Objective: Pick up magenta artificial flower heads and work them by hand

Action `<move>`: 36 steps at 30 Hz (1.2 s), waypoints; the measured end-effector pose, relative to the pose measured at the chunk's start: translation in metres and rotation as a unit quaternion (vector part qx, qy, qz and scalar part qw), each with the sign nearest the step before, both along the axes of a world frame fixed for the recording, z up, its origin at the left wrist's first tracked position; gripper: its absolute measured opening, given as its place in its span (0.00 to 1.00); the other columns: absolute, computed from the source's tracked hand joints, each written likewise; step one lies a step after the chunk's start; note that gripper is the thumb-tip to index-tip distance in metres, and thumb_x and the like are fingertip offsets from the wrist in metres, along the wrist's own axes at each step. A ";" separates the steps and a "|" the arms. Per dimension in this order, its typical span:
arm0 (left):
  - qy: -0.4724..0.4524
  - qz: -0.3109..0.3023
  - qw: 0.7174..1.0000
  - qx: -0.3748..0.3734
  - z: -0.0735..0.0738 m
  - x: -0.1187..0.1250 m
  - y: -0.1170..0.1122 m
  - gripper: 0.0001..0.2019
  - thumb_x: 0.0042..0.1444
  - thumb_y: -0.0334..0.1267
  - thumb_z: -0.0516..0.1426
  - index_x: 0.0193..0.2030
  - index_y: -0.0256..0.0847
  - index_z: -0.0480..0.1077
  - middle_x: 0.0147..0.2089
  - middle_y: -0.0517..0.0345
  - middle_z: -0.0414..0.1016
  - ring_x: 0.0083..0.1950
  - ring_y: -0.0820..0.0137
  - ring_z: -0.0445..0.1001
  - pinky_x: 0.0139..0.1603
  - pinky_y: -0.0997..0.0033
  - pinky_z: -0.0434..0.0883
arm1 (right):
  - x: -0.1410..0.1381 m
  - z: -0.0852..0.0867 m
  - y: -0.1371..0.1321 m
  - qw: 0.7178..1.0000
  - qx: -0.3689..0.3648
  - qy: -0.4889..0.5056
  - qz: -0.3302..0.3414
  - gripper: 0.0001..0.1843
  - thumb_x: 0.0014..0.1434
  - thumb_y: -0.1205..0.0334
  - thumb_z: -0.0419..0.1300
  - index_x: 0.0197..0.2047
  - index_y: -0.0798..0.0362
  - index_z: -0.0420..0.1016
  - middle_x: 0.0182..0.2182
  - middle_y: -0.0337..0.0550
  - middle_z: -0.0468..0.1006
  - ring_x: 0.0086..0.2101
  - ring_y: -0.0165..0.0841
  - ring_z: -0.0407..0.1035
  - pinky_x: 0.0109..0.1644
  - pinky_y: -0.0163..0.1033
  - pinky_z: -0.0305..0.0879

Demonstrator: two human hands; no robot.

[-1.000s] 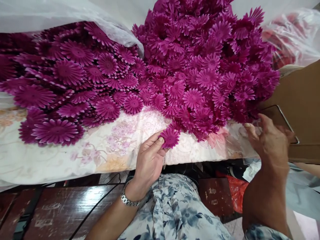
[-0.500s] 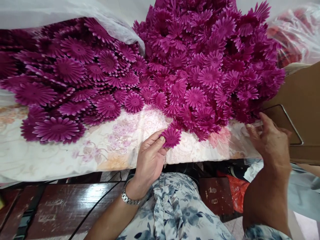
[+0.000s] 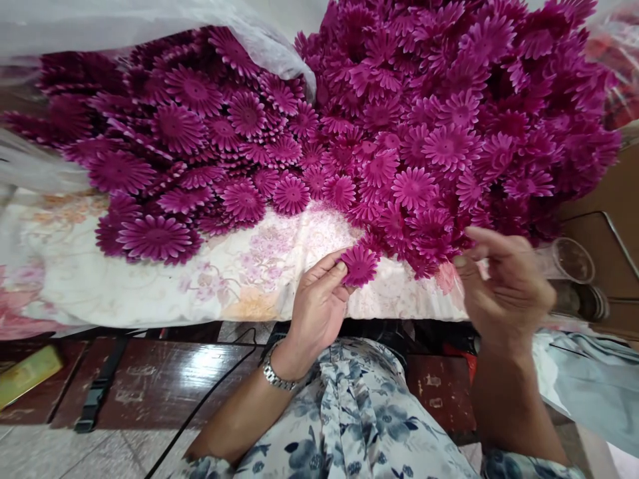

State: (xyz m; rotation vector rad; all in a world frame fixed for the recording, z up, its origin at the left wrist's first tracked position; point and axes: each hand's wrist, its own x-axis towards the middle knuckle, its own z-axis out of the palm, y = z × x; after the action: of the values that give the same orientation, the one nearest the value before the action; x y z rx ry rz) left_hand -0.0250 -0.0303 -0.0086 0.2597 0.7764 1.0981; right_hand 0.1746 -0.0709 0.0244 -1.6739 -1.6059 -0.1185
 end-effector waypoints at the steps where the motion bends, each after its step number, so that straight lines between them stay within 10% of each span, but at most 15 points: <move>1: 0.004 -0.001 1.000 0.003 0.000 -0.001 0.000 0.08 0.47 0.30 0.62 0.36 0.35 0.77 0.37 0.52 0.81 0.38 0.71 0.78 0.43 0.73 0.72 | -0.012 -0.002 0.003 0.999 0.001 0.011 0.039 0.15 0.56 0.65 0.61 0.48 0.47 0.74 0.30 0.39 0.73 0.31 0.31 0.68 0.38 0.38 0.67; 9: 0.018 0.015 1.000 0.009 0.001 -0.006 0.001 0.06 0.46 0.30 0.62 0.33 0.35 0.78 0.33 0.56 0.80 0.32 0.76 0.74 0.39 0.79 0.69 | -0.063 -0.012 0.019 0.969 -0.049 0.042 0.240 0.15 0.60 0.72 0.54 0.45 0.48 0.76 0.34 0.40 0.79 0.34 0.29 0.74 0.36 0.34 0.71; 26: 0.060 0.029 0.997 0.042 -0.008 -0.006 -0.010 0.11 0.43 0.35 0.66 0.36 0.38 0.79 0.35 0.55 0.80 0.38 0.72 0.75 0.46 0.74 0.69 | -0.086 -0.035 0.039 0.970 -0.045 0.020 0.240 0.05 0.59 0.70 0.54 0.33 0.53 0.68 0.26 0.38 0.71 0.30 0.29 0.67 0.33 0.34 0.65; 32: 0.051 0.058 0.997 0.030 -0.007 -0.009 -0.007 0.09 0.40 0.37 0.67 0.30 0.38 0.78 0.30 0.57 0.79 0.32 0.72 0.75 0.40 0.71 0.72 | -0.067 -0.034 0.039 0.989 0.012 0.094 0.111 0.03 0.59 0.67 0.57 0.37 0.51 0.71 0.28 0.38 0.72 0.28 0.29 0.69 0.32 0.35 0.66; 36: 0.027 0.053 0.998 0.013 -0.004 -0.013 -0.004 0.09 0.39 0.35 0.67 0.30 0.36 0.78 0.32 0.56 0.80 0.35 0.71 0.76 0.42 0.68 0.74 | -0.025 -0.005 0.050 0.989 0.119 -0.086 -0.029 0.11 0.61 0.66 0.54 0.45 0.54 0.73 0.39 0.48 0.76 0.42 0.38 0.71 0.46 0.45 0.67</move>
State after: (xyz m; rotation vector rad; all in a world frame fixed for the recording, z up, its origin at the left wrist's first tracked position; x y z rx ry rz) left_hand -0.0376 -0.0346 -0.0128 0.2747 0.8322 1.2064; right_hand 0.1494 -0.0214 0.0197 -1.5583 -1.5984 -0.4777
